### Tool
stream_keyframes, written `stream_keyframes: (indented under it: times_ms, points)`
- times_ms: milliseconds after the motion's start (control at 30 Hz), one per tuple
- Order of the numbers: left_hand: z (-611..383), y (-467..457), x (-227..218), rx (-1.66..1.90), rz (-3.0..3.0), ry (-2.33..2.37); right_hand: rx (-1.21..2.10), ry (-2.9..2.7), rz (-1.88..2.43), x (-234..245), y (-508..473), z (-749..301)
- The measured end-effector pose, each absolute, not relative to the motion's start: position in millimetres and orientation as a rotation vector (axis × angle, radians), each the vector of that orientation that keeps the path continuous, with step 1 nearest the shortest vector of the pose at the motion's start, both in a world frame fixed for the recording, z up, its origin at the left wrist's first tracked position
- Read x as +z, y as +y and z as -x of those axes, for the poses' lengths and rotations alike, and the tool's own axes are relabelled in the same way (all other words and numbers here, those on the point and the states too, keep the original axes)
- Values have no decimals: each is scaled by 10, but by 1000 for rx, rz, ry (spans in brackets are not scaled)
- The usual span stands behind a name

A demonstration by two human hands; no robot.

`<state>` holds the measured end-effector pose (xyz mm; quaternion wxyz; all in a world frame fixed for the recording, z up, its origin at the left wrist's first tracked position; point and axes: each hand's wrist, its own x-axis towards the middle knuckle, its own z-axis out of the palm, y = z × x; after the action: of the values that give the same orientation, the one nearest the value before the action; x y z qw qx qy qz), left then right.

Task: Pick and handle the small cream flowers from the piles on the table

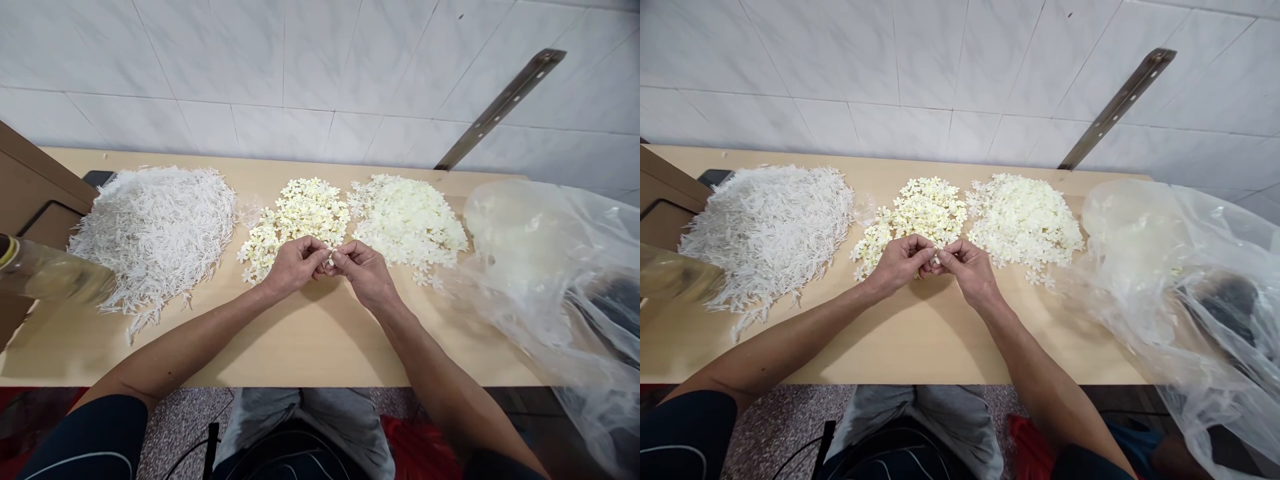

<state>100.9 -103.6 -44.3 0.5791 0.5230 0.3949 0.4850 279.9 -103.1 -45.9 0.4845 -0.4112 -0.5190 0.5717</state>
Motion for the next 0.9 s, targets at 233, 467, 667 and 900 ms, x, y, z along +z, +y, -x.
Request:
stream_keyframes:
  times_ms: [233,467,667,900]
  points:
    - [-1057,-1077,-402,1128,-1022,874,1272,-1256,959,-406,-1057,-2771]
    - [-991,-1030,-409,1108,-1047,863,1346,-1346,956,-346,-1053,-2871]
    - [-964,-1042,-373,992,-1148,709,1660,-1188,927,-367,-962,-2971]
    - [-983,-1043,-421,1040,-1219,848,1599,-1246,1011,-356,-998,-2913]
